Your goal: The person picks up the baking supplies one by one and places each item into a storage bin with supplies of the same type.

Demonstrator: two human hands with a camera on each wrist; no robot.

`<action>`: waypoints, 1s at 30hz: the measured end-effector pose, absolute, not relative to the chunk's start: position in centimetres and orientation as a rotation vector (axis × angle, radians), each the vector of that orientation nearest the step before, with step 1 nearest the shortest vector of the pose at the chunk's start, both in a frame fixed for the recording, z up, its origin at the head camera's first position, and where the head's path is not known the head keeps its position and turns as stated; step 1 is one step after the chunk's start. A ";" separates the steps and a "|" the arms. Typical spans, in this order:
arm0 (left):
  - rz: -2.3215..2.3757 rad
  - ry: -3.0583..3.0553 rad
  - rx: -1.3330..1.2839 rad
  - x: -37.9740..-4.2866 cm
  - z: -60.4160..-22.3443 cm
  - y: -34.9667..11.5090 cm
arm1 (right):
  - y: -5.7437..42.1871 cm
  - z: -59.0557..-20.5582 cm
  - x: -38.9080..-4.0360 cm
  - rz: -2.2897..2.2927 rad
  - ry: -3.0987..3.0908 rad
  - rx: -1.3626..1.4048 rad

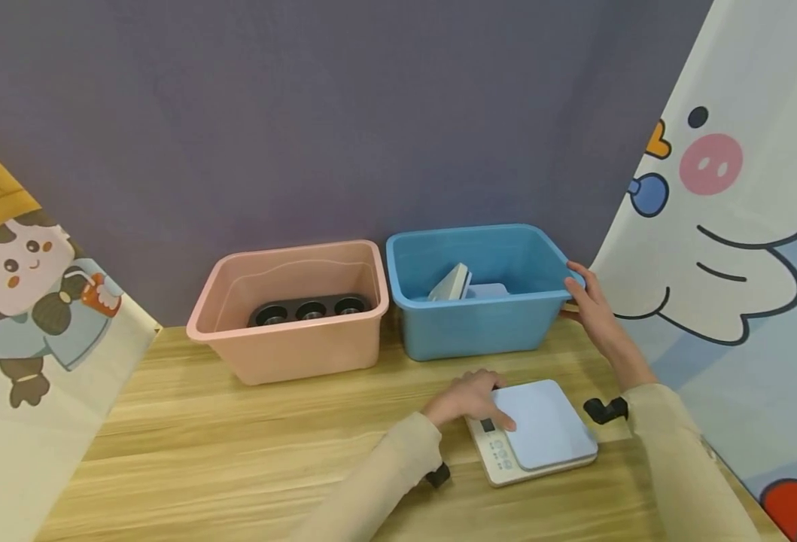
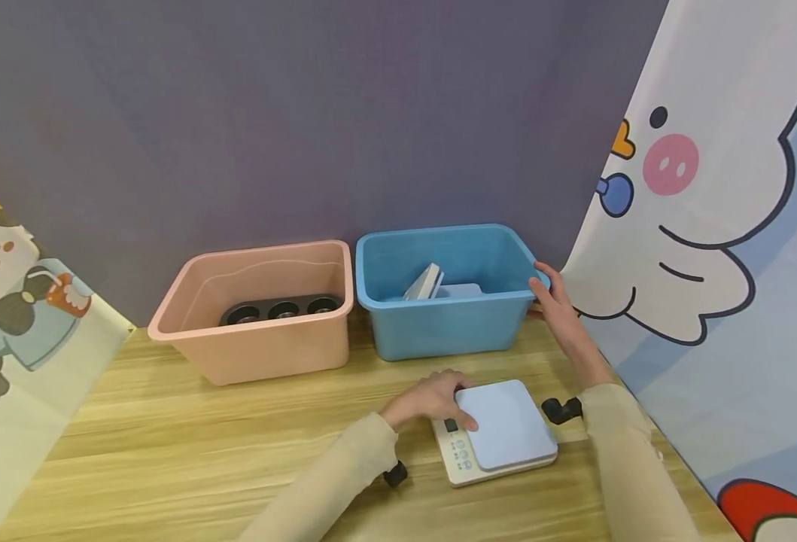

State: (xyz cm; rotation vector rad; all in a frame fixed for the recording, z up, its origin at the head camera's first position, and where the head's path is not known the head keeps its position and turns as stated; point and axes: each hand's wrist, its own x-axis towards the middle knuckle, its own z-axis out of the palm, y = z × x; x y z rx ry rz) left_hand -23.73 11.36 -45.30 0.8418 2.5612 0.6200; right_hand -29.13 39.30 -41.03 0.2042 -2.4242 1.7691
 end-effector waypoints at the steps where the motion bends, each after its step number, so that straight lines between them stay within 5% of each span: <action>1: 0.637 2.557 0.844 -23.7 -45.3 11.3 | 39.3 -41.1 -29.1 1.769 -2.426 0.199; 11: 1.007 2.318 0.720 -24.6 -44.4 10.0 | 38.6 -40.6 -28.6 1.760 -2.436 0.157; 30: 1.060 2.343 1.010 -26.3 -42.0 7.2 | 39.1 -41.3 -29.4 1.762 -2.399 0.212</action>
